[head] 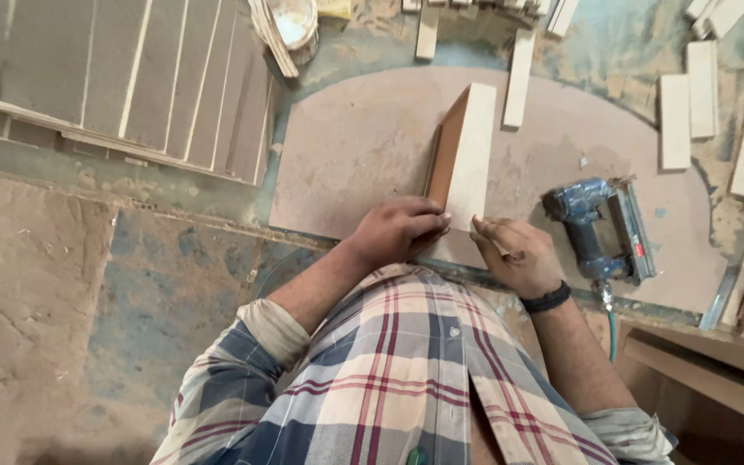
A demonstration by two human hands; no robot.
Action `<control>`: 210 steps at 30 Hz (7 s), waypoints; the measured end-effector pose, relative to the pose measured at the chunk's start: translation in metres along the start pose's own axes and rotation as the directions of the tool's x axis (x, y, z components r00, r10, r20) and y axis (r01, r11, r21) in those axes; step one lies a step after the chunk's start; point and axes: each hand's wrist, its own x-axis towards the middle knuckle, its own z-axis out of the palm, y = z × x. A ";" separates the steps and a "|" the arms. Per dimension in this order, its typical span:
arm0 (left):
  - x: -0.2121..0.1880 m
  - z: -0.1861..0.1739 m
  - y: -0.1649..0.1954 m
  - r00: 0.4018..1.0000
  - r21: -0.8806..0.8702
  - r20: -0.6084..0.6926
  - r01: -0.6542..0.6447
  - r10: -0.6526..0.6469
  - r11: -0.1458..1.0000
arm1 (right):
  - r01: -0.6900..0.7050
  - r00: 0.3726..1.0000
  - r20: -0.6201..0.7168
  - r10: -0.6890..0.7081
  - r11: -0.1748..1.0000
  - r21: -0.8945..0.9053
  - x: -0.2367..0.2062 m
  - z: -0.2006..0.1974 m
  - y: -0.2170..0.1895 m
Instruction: The person assembles small wooden boxes by fitting pre-cut wooden pieces together and securing them with a pneumatic nail gun. They repeatedly align and fasten the sides of each box on a workbench.
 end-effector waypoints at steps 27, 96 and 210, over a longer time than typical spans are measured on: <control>0.018 -0.002 0.020 0.985 0.214 0.161 -0.098 0.064 0.972 | -0.220 0.971 0.006 0.237 0.893 0.392 -0.048 0.005 0.041; 0.008 0.001 -0.054 0.904 0.105 0.069 -0.428 0.422 0.898 | -0.824 0.488 0.230 0.842 0.356 0.441 -0.028 -0.072 -0.125; 0.046 0.055 0.029 0.996 0.577 -0.091 0.075 -0.027 0.814 | 0.351 0.936 -0.033 -0.351 0.917 0.190 0.044 0.004 0.095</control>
